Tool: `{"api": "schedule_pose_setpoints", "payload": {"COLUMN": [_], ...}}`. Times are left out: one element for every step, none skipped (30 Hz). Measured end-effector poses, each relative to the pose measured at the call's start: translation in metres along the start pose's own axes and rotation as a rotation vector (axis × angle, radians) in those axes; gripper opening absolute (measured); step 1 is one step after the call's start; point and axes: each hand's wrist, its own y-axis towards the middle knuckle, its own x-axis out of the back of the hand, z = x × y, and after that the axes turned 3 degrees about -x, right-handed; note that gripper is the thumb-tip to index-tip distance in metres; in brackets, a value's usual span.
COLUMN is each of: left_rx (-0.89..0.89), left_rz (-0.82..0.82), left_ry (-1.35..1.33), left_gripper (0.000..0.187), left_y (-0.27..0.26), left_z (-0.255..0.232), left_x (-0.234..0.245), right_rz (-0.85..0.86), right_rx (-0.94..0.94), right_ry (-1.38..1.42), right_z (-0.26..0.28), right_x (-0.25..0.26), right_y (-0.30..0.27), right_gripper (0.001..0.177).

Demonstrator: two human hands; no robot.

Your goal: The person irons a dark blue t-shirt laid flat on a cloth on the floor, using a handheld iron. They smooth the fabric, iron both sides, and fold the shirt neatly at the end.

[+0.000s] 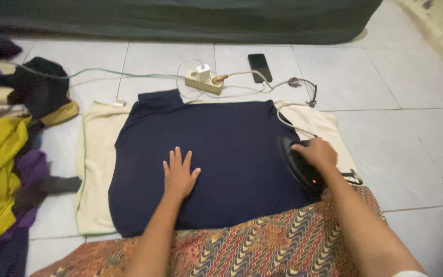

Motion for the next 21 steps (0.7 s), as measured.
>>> {"api": "schedule_pose_setpoints", "payload": {"left_rx": [-0.012,-0.019,0.001,0.019,0.037,0.024,0.011,0.006,0.01,0.016,0.021,0.016,0.011,0.003,0.063,0.122,0.182,0.189,0.197,0.197,0.113], "left_rz": [-0.064,-0.126,-0.099,-0.074,-0.048,-0.067,-0.085,-0.104,-0.092,-0.079,-0.065,-0.075,-0.085,-0.099,-0.018,0.064,0.146,0.163,0.18,0.193,0.168], "left_ry": [0.018,0.029,0.07,0.105,0.141,0.149,0.156,0.174,0.191,0.205,0.22,0.206,0.192,0.178,0.194,0.206,0.217,0.165,0.113,0.064,-0.006], "left_gripper": [0.071,0.07,0.07,0.071,0.071,0.071,0.07,0.07,0.07,0.069,0.069,0.071,0.072,0.074,0.073,0.073,0.073,0.071,0.069,0.067,0.071], "left_y": [-0.004,-0.009,-0.011,-0.012,-0.009,-0.011,-0.012,-0.011,-0.009,-0.008,-0.008,-0.007,-0.006,-0.004,0.001,0.006,0.012,0.021,0.033,0.043,0.055], "left_z": [-0.005,-0.009,-0.009,-0.011,-0.014,-0.015,-0.016,-0.013,-0.012,-0.013,-0.015,-0.016,-0.018,-0.022,-0.028,-0.038,-0.049,-0.062,-0.079,-0.098,-0.117], "left_x": [-0.006,-0.012,-0.014,-0.015,-0.016,-0.019,-0.021,-0.019,-0.018,-0.018,-0.018,-0.016,-0.012,-0.007,0.0,0.006,0.012,0.015,0.013,0.007,-0.004], "right_rz": [0.009,0.066,0.123,0.11,0.096,0.047,-0.002,-0.051,-0.073,-0.094,-0.114,-0.143,-0.172,-0.22,-0.267,-0.259,-0.251,-0.239,-0.207,-0.18,-0.155], "right_rx": [0.084,0.178,0.273,0.371,0.468,0.518,0.567,0.624,0.579,0.535,0.49,0.429,0.369,0.328,0.287,0.201,0.114,0.022,0.04,0.052,0.064], "right_ry": [0.0,-0.028,-0.058,-0.094,-0.132,-0.132,-0.132,-0.122,-0.125,-0.131,-0.137,-0.088,-0.041,-0.063,-0.086,-0.041,0.003,0.045,0.053,0.066,0.079], "right_z": [0.005,0.018,0.038,0.051,0.063,0.072,0.079,0.089,0.097,0.103,0.108,0.111,0.112,0.11,0.105,0.1,0.096,0.091,0.087,0.083,0.079], "right_x": [0.002,0.0,-0.006,-0.011,-0.013,-0.014,-0.014,-0.016,-0.016,-0.014,-0.014,-0.013,-0.012,-0.01,-0.007,-0.004,0.0,0.001,0.0,0.002,0.004], "right_y": [0.001,-0.003,-0.012,-0.024,-0.033,-0.036,-0.037,-0.034,-0.025,-0.01,0.007,0.029,0.052,0.076,0.097,0.117,0.134,0.143,0.148,0.15,0.147], "right_gripper": [0.072,0.071,0.071,0.069,0.067,0.066,0.065,0.064,0.065,0.065,0.066,0.065,0.064,0.064,0.064,0.062,0.059,0.057,0.057,0.057,0.057]}}
